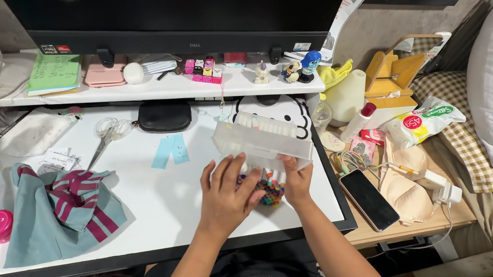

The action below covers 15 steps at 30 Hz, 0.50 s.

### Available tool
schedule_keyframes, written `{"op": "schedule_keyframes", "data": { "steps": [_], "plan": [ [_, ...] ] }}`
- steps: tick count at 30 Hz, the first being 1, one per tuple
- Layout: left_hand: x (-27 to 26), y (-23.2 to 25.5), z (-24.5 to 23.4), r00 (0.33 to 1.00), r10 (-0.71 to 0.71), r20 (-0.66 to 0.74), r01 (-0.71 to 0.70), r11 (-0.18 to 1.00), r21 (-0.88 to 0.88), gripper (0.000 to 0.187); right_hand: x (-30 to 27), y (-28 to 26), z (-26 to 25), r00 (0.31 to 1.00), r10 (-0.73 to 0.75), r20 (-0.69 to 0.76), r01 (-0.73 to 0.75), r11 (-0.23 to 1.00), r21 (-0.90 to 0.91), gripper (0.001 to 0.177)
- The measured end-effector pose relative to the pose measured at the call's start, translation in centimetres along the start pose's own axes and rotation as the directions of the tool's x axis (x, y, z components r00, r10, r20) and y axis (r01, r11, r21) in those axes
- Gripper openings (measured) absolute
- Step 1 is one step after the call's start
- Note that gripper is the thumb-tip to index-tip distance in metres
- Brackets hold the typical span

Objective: The person wipes a desk surface with a cloth, then picks up colored markers one by one and places them into a clear plastic storage box. The markers are arranged by color inside the box, and the box is closed at the end.

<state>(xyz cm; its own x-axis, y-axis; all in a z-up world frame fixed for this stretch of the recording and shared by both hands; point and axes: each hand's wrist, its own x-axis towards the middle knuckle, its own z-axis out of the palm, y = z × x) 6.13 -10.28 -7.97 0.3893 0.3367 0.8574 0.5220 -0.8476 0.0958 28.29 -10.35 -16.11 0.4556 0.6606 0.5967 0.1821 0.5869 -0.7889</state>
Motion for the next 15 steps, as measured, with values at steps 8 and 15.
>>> {"op": "schedule_keyframes", "data": {
  "steps": [8,15],
  "plan": [
    [-2.0,-1.5,-0.1,0.986,-0.121,-0.112,0.109,0.988,-0.111,0.036,4.1,-0.3,-0.6,0.962,0.220,0.163,-0.214,0.975,-0.053,0.055],
    [0.3,-1.8,-0.8,0.975,-0.098,-0.200,0.090,0.995,-0.048,0.030,6.5,-7.3,2.1,0.977,0.209,0.040,-0.200,0.967,-0.158,0.062]
  ]
}}
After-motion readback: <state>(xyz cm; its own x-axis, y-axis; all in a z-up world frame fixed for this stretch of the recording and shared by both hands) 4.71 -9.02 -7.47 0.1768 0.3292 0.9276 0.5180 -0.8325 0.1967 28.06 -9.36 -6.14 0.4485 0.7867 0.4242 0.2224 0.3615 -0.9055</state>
